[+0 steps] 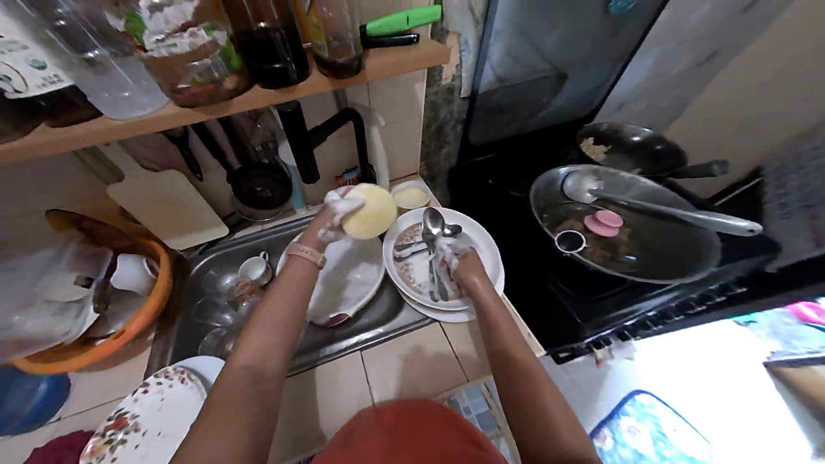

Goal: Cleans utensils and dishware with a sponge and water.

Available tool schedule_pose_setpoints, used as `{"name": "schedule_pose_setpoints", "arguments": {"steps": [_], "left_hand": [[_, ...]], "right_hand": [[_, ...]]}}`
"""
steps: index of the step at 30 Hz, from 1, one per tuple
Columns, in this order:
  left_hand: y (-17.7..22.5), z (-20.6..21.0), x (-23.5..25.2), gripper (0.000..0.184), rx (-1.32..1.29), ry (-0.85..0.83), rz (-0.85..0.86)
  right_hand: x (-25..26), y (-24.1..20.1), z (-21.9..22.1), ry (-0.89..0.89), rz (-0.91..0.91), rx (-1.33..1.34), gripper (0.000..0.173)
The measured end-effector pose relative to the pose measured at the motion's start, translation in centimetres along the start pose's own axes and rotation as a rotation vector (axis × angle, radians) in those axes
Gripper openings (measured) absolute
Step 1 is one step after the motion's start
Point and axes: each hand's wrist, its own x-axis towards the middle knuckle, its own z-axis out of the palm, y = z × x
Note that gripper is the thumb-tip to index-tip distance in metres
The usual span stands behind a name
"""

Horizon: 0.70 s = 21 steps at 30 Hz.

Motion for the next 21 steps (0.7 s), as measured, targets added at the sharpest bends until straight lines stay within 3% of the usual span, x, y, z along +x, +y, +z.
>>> {"name": "schedule_pose_setpoints", "arguments": {"steps": [4,8,11,15,21], "left_hand": [[-0.7,7.4,-1.0,0.031,-0.096,-0.004,0.139],[-3.6,11.6,-2.2,0.043,0.017,-0.069,-0.002],[-5.3,12.2,-1.7,0.032,0.134,-0.136,-0.05],[-2.9,11.5,-3.1,0.032,0.39,-0.138,-0.165],[-3.5,9.6,-1.3,0.047,0.403,-0.121,0.039]], "right_hand": [[-0.1,-0.7,1.1,0.048,-0.111,0.081,0.03],[-0.7,-1.9,0.7,0.124,-0.119,0.034,0.022],[-1.0,-2.2,0.0,0.155,-0.112,-0.014,0.028],[-1.8,-2.2,-1.0,0.111,-0.084,-0.103,0.029],[-1.7,-1.6,-2.2,0.096,-0.079,-0.206,0.028]]}}
